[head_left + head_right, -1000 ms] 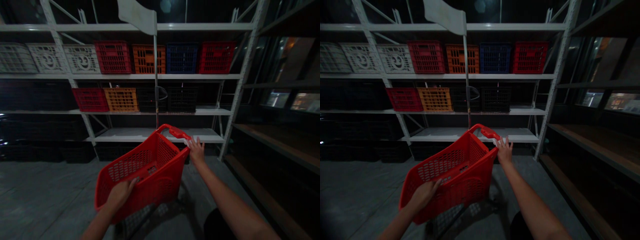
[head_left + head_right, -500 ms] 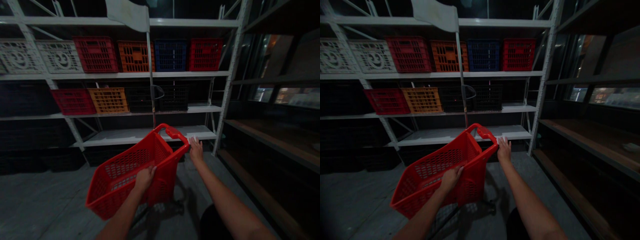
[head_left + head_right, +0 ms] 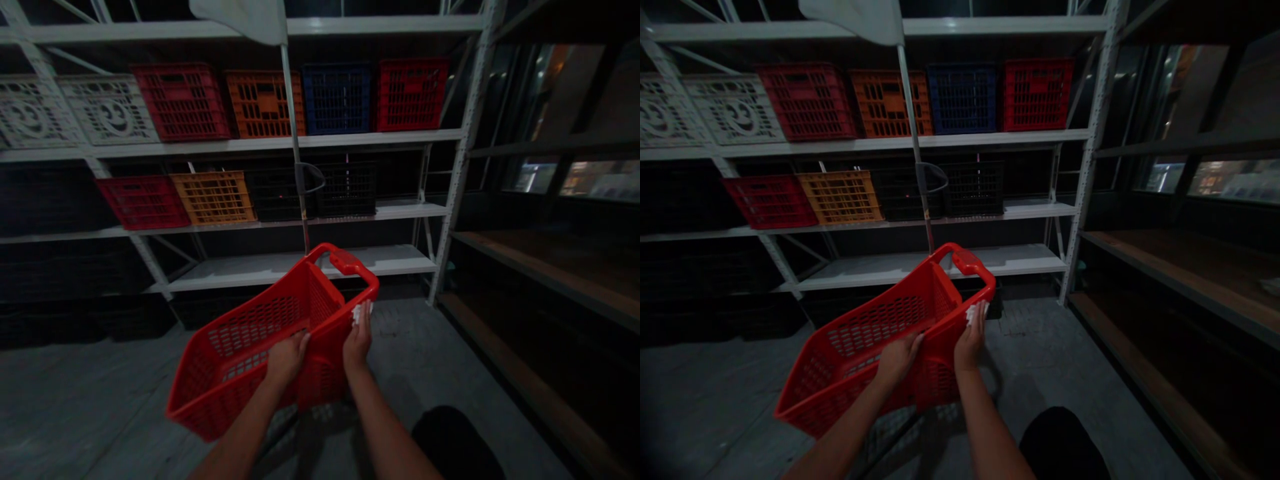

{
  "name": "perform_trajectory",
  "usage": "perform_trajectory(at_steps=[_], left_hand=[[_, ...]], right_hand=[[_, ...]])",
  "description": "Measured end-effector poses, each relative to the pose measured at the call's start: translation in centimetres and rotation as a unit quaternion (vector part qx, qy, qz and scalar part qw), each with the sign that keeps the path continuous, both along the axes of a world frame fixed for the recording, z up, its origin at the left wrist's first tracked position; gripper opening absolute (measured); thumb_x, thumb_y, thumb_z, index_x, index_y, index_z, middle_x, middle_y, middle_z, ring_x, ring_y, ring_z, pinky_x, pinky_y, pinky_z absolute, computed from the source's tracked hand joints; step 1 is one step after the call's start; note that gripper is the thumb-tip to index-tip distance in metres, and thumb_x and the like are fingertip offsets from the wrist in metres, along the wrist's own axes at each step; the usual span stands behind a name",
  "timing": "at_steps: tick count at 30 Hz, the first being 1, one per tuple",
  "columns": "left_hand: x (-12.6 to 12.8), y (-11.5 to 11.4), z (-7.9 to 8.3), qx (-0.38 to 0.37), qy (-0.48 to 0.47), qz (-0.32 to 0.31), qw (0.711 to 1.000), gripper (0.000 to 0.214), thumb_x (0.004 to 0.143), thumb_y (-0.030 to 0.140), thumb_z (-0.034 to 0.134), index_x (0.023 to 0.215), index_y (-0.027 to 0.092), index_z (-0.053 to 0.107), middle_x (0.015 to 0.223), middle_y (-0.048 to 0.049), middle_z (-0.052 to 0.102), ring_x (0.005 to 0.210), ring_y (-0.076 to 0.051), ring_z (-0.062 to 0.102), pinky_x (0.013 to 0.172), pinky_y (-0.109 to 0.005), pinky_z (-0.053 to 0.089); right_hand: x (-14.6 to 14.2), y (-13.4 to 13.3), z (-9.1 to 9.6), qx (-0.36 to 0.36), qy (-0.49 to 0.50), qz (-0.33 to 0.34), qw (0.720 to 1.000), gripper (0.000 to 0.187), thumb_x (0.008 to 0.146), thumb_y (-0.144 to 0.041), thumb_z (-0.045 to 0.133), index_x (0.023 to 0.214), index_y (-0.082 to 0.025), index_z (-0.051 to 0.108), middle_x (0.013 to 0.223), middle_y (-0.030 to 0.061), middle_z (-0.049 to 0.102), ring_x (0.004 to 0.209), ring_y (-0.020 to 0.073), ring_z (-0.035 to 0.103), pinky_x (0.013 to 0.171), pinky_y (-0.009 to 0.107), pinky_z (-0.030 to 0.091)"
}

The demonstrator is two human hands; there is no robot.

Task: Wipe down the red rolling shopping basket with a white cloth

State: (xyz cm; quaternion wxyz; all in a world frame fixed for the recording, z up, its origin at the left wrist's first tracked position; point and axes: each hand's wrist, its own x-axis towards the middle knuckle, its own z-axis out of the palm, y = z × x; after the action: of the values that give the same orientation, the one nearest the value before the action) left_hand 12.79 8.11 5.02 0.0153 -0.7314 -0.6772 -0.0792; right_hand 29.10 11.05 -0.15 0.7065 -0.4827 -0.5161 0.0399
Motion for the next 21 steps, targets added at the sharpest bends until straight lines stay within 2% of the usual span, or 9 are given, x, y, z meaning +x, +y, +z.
perform_trajectory(at_steps=[3,6,9,12,14,16,19,21], left_hand=[[0.1,0.0,0.0,0.001,0.0,0.003,1.0,0.06,0.089,0.049,0.007,0.103,0.02,0.058,0.088,-0.0082,0.069,0.085,-0.019,0.063,0.073,-0.027,0.042],[0.2,0.0,0.0,0.004,-0.001,0.005,1.0,0.061,0.089,0.049,0.006,0.101,0.02,0.059,0.088,-0.0088,0.069,0.084,-0.02,0.064,0.071,-0.028,0.042],[0.3,0.1,-0.1,0.004,-0.001,0.006,1.0,0.061,0.089,0.049,0.007,0.102,0.02,0.059,0.088,-0.0086,0.069,0.084,-0.019,0.064,0.071,-0.027,0.042],[0.2,0.0,-0.3,0.005,0.0,0.004,1.0,0.06,0.089,0.049,0.007,0.102,0.021,0.058,0.087,-0.0077,0.069,0.082,-0.018,0.064,0.07,-0.026,0.042],[0.2,-0.2,-0.4,0.009,0.0,0.001,1.0,0.06,0.089,0.05,0.007,0.102,0.022,0.058,0.087,-0.0073,0.069,0.082,-0.018,0.063,0.07,-0.027,0.042],[0.2,-0.4,-0.5,0.013,-0.002,-0.004,1.0,0.06,0.089,0.05,0.006,0.102,0.022,0.058,0.089,-0.0073,0.068,0.083,-0.019,0.063,0.071,-0.027,0.042],[0.1,-0.7,-0.5,0.013,-0.005,-0.01,1.0,0.059,0.089,0.049,0.007,0.102,0.022,0.058,0.09,-0.0078,0.068,0.084,-0.019,0.063,0.072,-0.027,0.042],[0.1,-0.8,-0.5,0.011,-0.007,-0.011,1.0,0.059,0.089,0.049,0.007,0.103,0.021,0.058,0.09,-0.008,0.068,0.084,-0.018,0.063,0.073,-0.027,0.042]], right_hand=[[0.1,0.9,1.5,0.013,-0.003,-0.028,1.0,0.056,0.084,-0.01,0.018,0.14,-0.011,0.022,0.146,0.0115,0.02,0.136,0.0237,0.01,0.107,0.054,0.018],[-0.7,0.3,0.3,0.027,-0.057,0.001,0.998,0.052,0.085,-0.011,0.019,0.135,-0.013,0.034,0.143,0.0121,0.027,0.135,0.0239,0.014,0.105,0.055,0.021],[0.1,-0.2,-0.6,0.026,-0.068,0.018,0.997,0.046,0.085,-0.013,0.026,0.125,-0.018,0.048,0.137,0.0117,0.039,0.13,0.0239,0.029,0.102,0.051,0.03],[3.6,0.9,1.3,0.036,0.004,-0.058,0.998,0.041,0.081,-0.014,0.034,0.118,-0.017,0.052,0.128,0.0132,0.048,0.117,0.0219,0.046,0.096,0.043,0.04],[6.2,2.0,3.3,0.048,0.047,-0.114,0.991,0.039,0.079,-0.015,0.038,0.115,-0.015,0.052,0.122,0.0138,0.053,0.108,0.0201,0.053,0.089,0.037,0.045],[8.0,2.8,4.9,0.059,0.048,-0.136,0.988,0.033,0.077,-0.015,0.041,0.107,-0.014,0.055,0.117,0.0136,0.056,0.101,0.0194,0.056,0.083,0.034,0.047],[8.7,2.7,5.6,0.061,0.02,-0.144,0.987,0.022,0.076,-0.017,0.043,0.09,-0.016,0.061,0.109,0.0128,0.059,0.098,0.0216,0.054,0.083,0.036,0.045],[8.3,2.0,5.4,0.053,0.032,-0.152,0.986,0.021,0.076,-0.019,0.045,0.087,-0.015,0.062,0.102,0.0132,0.058,0.094,0.0226,0.053,0.08,0.036,0.045]])
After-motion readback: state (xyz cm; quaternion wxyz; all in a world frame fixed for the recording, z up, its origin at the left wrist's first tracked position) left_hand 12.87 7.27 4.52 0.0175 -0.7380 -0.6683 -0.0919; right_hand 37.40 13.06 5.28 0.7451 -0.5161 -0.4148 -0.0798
